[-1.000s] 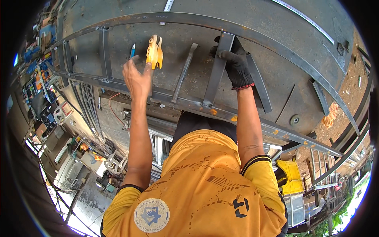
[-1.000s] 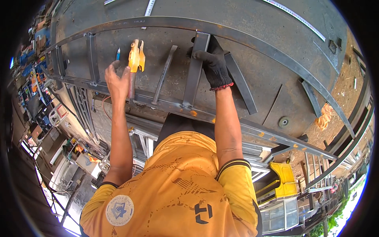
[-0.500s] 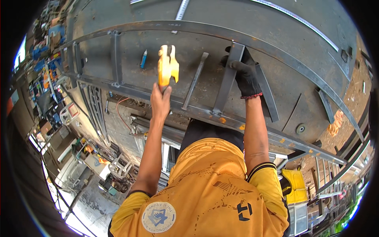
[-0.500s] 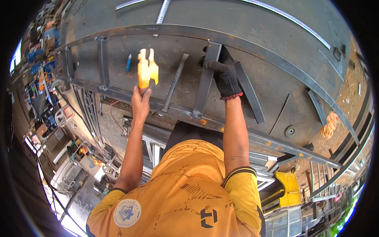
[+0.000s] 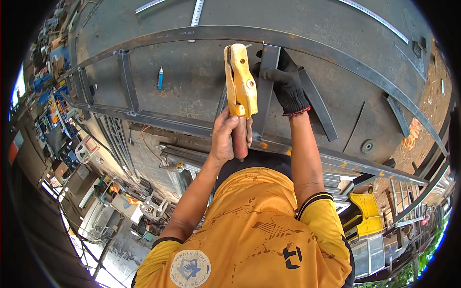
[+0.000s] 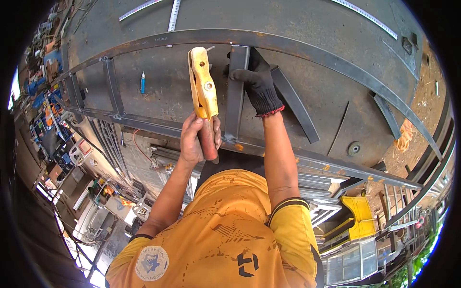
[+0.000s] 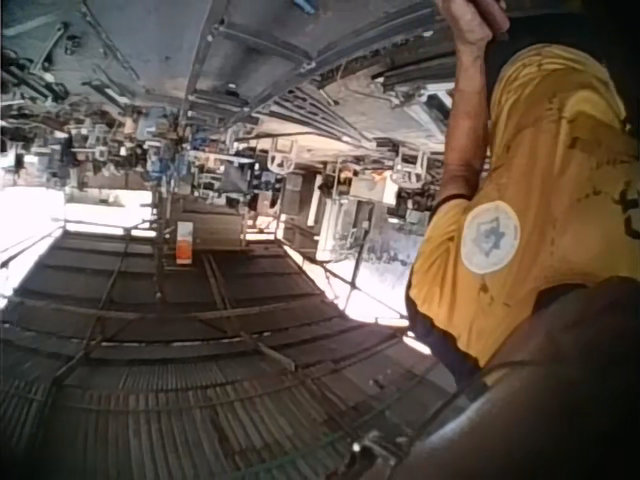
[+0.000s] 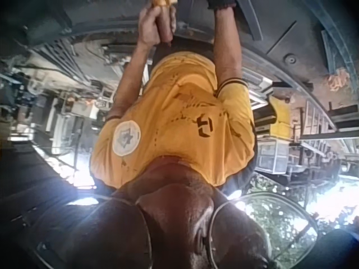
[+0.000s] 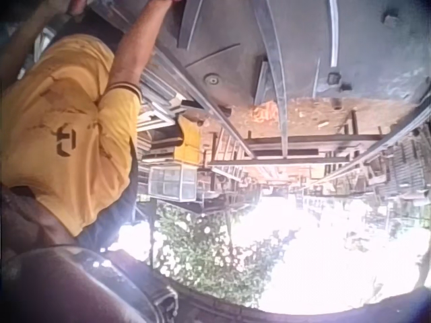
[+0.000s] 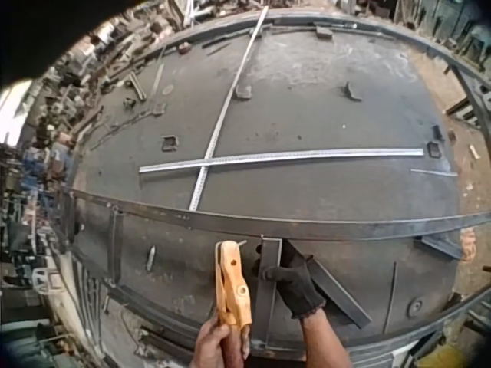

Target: Welding and measuring metal frames to assemble an industrial structure.

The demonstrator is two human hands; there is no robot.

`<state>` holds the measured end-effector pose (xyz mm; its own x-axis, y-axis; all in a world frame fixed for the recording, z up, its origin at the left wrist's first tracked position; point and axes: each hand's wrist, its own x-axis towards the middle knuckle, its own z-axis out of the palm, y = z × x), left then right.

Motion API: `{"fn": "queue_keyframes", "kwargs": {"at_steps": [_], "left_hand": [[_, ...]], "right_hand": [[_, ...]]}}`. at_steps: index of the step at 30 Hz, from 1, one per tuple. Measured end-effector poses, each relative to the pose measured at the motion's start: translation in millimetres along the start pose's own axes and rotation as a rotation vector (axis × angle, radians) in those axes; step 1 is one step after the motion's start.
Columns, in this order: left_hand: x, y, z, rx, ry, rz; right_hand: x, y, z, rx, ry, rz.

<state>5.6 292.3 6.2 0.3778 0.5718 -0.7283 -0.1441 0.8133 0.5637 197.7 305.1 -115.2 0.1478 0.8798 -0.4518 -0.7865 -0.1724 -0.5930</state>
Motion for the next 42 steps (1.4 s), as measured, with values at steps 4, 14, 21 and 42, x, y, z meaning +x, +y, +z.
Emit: {"fn": "queue_keyframes", "kwargs": {"at_steps": [4,14,21,42], "left_hand": [[12,-5,11,0.084,-0.001,0.031],[16,-9,19,0.262,0.074,0.022],[18,-6,20,0.26,0.067,0.009],[19,-7,22,0.268,0.07,0.006]], "right_hand": [[2,6,-4,0.032,0.01,-0.028],[3,7,-4,0.069,0.043,-0.068],[1,7,-4,0.069,0.038,-0.072],[2,4,-6,0.03,0.014,-0.045]]}}
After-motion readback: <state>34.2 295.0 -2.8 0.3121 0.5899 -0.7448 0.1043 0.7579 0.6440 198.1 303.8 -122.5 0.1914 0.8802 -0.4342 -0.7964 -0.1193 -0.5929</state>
